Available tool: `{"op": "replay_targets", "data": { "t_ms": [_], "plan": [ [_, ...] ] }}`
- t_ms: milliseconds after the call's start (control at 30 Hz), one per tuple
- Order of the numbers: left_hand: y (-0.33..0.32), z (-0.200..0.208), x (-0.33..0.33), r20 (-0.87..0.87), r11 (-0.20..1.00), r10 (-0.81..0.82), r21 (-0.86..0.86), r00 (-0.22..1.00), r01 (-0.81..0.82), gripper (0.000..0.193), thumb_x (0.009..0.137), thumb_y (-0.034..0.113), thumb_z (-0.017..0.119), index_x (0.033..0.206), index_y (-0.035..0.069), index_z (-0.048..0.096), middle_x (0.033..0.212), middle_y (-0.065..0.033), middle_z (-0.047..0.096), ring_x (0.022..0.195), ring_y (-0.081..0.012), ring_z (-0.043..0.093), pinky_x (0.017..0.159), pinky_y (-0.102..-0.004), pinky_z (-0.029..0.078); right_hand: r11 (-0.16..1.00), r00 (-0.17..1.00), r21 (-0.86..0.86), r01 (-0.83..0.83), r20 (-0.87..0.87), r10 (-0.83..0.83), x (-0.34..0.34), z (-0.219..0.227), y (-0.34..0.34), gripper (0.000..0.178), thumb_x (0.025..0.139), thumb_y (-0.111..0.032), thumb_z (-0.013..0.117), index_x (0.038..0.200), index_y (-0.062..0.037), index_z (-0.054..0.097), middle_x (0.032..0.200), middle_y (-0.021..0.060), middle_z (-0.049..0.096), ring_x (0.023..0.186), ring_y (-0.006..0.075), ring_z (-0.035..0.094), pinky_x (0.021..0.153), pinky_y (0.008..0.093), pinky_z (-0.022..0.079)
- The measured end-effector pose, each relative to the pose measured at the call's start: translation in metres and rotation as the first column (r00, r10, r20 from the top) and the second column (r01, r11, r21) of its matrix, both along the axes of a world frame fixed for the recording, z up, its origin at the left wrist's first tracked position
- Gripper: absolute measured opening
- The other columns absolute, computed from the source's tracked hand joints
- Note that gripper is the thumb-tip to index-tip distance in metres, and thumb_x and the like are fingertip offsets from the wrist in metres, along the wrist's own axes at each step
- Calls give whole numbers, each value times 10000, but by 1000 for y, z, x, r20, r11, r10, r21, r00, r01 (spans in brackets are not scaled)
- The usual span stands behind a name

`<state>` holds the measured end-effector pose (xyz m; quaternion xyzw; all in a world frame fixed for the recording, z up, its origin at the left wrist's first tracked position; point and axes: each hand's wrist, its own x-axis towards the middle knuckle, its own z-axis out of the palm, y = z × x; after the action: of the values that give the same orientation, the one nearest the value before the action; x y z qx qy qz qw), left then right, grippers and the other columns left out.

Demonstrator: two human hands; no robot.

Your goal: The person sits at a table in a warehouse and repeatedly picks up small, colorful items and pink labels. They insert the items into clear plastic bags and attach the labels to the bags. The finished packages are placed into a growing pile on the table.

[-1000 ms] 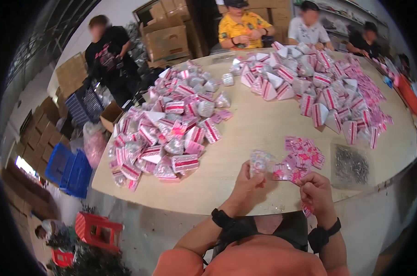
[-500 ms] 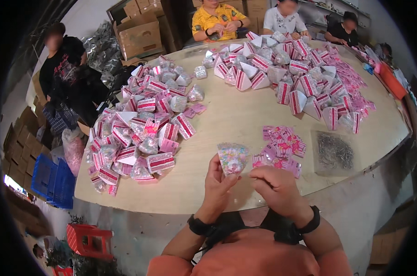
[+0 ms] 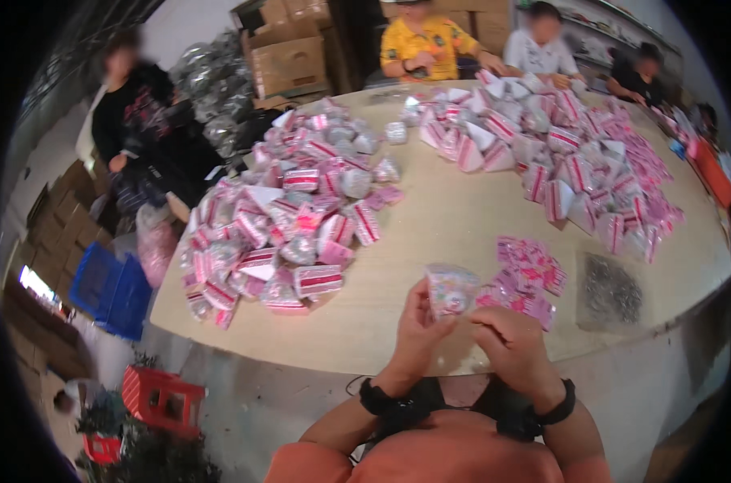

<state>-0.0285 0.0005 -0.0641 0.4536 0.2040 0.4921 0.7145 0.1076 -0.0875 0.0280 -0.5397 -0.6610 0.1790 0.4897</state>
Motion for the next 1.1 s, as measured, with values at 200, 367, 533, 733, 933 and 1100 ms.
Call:
{"op": "replay_targets", "data": {
  "t_ms": [200, 367, 533, 733, 933, 1100],
  "plan": [
    [1, -1, 1, 5, 999, -28, 33, 1000, 28, 719, 794, 106, 719, 1375, 40, 301, 1251, -63, 481, 1145, -156, 500, 902, -302, 473, 991, 994, -131, -8, -108, -6, -2, 2, -2, 121, 815, -36, 618, 924, 15, 630, 791, 130, 643, 677, 216, 617, 619, 294, 479],
    [-2, 7, -5, -37, 997, -60, -49, 998, 58, 702, 817, 105, 687, 1384, 15, 284, 1255, -76, 472, 1152, -153, 480, 1001, -303, 383, 990, 993, -135, -27, -117, 11, -2, -4, -1, 98, 818, -33, 619, 902, 16, 627, 740, 114, 624, 616, 158, 584, 554, 267, 446],
    [-2, 0, -3, -39, 996, -73, -50, 997, 71, 679, 823, 101, 679, 1377, 14, 296, 1248, -80, 476, 1146, -150, 482, 996, -301, 388, 992, 993, -123, -30, -121, 15, 1, -10, -3, 101, 814, -28, 624, 906, 12, 632, 734, 107, 626, 610, 139, 576, 547, 265, 445],
    [-4, -2, -3, -97, 996, -67, -64, 993, 61, 660, 829, 104, 679, 1367, 12, 307, 1232, -76, 488, 1120, -140, 496, 931, -285, 431, 993, 988, -117, -34, -155, 15, 1, -14, -5, 106, 814, -30, 627, 909, 16, 632, 728, 104, 627, 614, 139, 575, 548, 271, 447],
    [-5, 4, -4, -106, 995, -46, -87, 993, 37, 652, 834, 129, 687, 1360, 14, 319, 1167, -61, 524, 1030, -120, 528, 817, -263, 460, 991, 989, -132, -22, -148, 2, 3, -18, -4, 118, 794, -33, 638, 901, 16, 628, 717, 111, 621, 596, 156, 577, 536, 280, 441],
    [-2, -2, -4, -115, 996, -45, -85, 992, 35, 654, 836, 146, 686, 1363, 21, 320, 1172, -53, 527, 1012, -113, 531, 780, -253, 461, 992, 991, -122, -16, -136, 0, 4, -20, -2, 121, 786, -41, 640, 890, 17, 625, 707, 116, 619, 575, 169, 580, 526, 283, 440]
  ]
}}
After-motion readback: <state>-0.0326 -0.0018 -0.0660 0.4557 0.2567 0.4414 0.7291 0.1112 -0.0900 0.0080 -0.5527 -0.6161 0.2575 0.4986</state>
